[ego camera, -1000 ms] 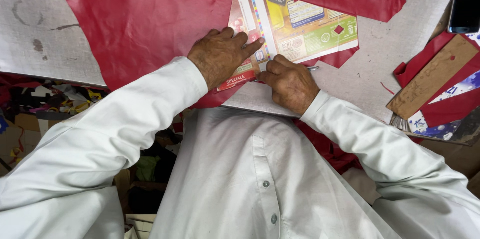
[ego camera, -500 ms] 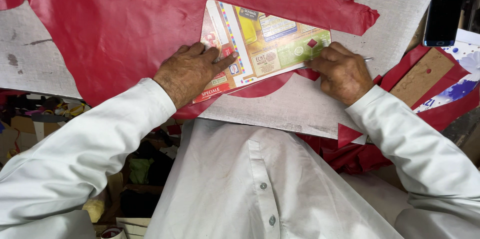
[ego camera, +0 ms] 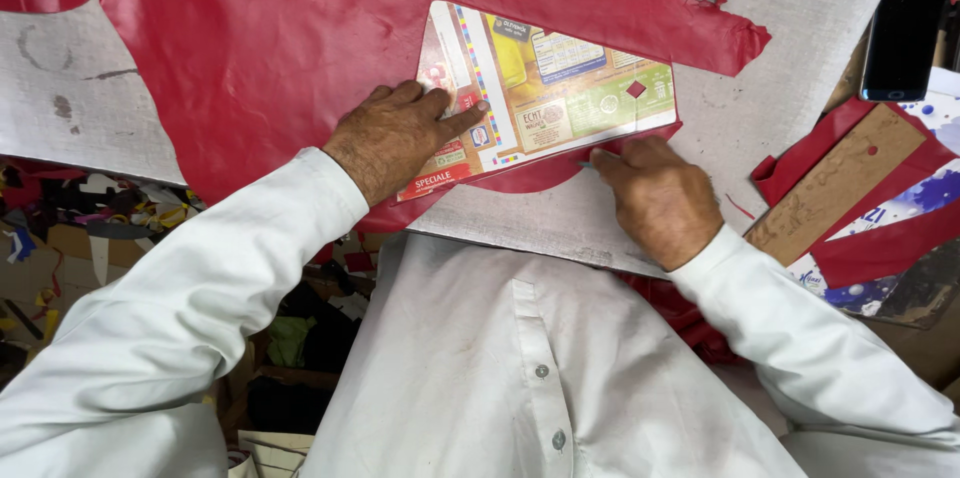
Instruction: The person places a paper pattern on a large piece of red synthetic fabric and uses a utility knife to cut around the pattern's edges. After cutting, the person removes the pattern and sets the cut fabric piece aside, then repeats the process with a different pattern shape.
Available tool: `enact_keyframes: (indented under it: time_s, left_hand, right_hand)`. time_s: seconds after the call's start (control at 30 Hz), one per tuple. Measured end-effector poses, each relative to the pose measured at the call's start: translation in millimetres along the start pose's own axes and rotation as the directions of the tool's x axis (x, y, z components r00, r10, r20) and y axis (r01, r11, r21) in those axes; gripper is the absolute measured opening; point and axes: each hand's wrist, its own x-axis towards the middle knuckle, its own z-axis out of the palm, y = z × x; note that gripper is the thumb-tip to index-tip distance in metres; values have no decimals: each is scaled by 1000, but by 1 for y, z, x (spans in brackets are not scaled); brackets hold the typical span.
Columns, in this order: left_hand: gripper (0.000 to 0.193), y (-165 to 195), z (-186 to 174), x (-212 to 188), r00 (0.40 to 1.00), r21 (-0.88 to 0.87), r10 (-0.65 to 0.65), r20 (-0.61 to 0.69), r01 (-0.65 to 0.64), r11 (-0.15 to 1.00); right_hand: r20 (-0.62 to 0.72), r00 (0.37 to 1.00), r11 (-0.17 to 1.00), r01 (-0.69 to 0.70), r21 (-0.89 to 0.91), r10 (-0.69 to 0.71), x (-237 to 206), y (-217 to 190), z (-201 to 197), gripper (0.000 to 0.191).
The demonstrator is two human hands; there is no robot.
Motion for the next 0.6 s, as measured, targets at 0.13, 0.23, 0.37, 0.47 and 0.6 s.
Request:
enact_keyframes:
  time_s: [0.13, 0.23, 0.37, 0.47, 0.6]
  left_hand:
    - [72, -2, 3, -5, 995, -68, -6, -99, -1, 998]
    - [67, -5, 4, -6, 997, -42, -10, -82, 6, 999]
    - [64, -10, 5, -7, 981, 31, 14, -195, -8, 999]
    - [79, -17, 0, -5, 988, 46, 15, -152, -9, 999]
    - [119, -21, -15, 0, 1000, 14, -7, 2, 7, 1000]
  right_hand:
    - [790, 609, 998, -53, -45, 68, -15, 11, -21, 13]
    - [845, 531, 741, -543, 394, -60, -20, 21, -32, 23]
    - [415, 897, 122, -434, 893, 153, -3, 1, -26, 17]
    - [43, 919, -236, 55, 970, 393, 21, -3, -24, 28]
    - [-295, 830, 260, 189, 947, 474, 70, 11, 5, 7]
